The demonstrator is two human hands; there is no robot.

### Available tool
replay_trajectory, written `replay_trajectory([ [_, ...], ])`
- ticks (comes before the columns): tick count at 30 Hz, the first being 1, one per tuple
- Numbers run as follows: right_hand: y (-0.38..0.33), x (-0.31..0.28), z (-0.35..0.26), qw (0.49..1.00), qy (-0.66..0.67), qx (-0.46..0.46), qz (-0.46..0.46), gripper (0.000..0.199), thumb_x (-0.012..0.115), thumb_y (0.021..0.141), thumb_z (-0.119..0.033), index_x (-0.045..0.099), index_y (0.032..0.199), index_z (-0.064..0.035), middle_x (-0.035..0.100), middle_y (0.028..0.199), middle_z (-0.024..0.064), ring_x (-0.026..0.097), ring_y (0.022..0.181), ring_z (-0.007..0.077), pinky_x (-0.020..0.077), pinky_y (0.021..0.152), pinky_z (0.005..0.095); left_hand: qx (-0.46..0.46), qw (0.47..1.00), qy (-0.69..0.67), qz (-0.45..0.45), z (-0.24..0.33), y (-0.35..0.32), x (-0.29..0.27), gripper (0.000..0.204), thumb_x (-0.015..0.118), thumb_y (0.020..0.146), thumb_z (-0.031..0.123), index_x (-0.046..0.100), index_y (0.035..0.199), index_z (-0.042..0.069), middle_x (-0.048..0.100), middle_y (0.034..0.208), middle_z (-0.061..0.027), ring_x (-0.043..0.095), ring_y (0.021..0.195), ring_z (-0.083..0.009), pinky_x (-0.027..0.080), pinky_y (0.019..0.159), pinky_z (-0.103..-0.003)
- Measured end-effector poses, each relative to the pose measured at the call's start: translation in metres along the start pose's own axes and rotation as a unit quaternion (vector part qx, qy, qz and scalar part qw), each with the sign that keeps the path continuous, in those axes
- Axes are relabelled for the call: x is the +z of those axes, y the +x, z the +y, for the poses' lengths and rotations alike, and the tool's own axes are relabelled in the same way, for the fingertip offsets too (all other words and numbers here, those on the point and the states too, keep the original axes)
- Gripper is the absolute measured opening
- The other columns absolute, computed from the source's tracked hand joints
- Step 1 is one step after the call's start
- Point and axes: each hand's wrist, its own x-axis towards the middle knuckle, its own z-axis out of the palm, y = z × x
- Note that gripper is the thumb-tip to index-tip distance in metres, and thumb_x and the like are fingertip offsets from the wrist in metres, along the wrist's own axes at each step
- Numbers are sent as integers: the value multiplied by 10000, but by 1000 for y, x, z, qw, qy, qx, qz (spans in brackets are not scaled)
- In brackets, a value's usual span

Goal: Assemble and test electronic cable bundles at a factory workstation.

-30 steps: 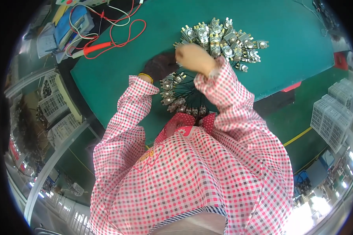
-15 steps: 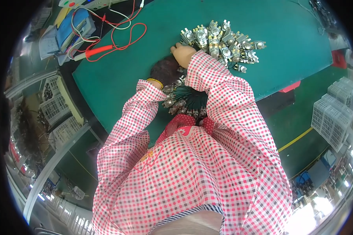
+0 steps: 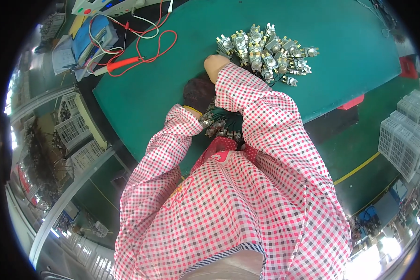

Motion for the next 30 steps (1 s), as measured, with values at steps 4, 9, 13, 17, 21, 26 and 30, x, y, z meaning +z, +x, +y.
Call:
replay_trajectory([
  [4, 4, -2, -3, 998, 5, -13, -59, 134, 596, 730, -23, 660, 847, -9, 670, 853, 154, 658, 820, 323, 536, 695, 380, -8, 991, -86, 100, -4, 0, 33, 182, 576, 780, 232, 676, 755, 82, 641, 731, -142, 646, 701, -292, 500, 598, -418],
  [9, 8, 11, -1, 999, -27, -8, -41, 136, 572, 739, -21, 676, 826, -35, 671, 842, 143, 660, 821, 315, 536, 687, 389, -48, 988, -99, 105, 4, 2, 18, 214, 580, 781, 274, 673, 809, 83, 641, 709, -132, 645, 687, -291, 505, 603, -418],
  [13, 11, 7, 7, 996, -30, -54, -61, 136, 566, 743, -38, 682, 814, -48, 668, 821, 149, 660, 799, 321, 536, 674, 397, -72, 996, -48, 22, 7, 17, 9, 224, 610, 758, 294, 669, 844, 96, 649, 735, -115, 645, 714, -290, 509, 617, -417],
  [17, 8, -22, 4, 989, -16, -44, -137, 185, 580, 774, -117, 698, 901, -51, 675, 946, 154, 651, 923, 299, 540, 760, 383, 2, 992, -112, -65, -20, 10, -10, 268, 673, 712, 248, 661, 936, 102, 661, 892, -108, 652, 837, -275, 509, 683, -416],
  [21, -16, -6, 14, 994, 99, -13, -46, 211, 626, 781, -259, 699, 850, -74, 676, 838, 124, 644, 816, 307, 523, 719, 404, 16, 978, -189, 92, -21, -12, -65, 181, 683, 735, 291, 676, 832, 138, 648, 787, -65, 627, 735, -274, 500, 744, -402],
  [26, -84, 33, -10, 965, 245, -77, 47, 359, 575, 846, -361, 633, 805, -9, 634, 773, 177, 610, 750, 331, 477, 737, 422, 86, 910, -407, -1, -50, -16, -72, 325, 673, 774, 369, 661, 973, 112, 654, 942, -106, 626, 888, -284, 479, 837, -370],
  [30, -108, 36, -39, 947, 246, -116, 173, 339, 607, 822, -325, 585, 790, 12, 613, 828, 184, 603, 802, 338, 470, 785, 418, -83, 911, -396, 75, -53, 49, -52, 496, 637, 814, 429, 581, 1174, 92, 616, 1111, -174, 582, 1062, -298, 454, 893, -379],
])
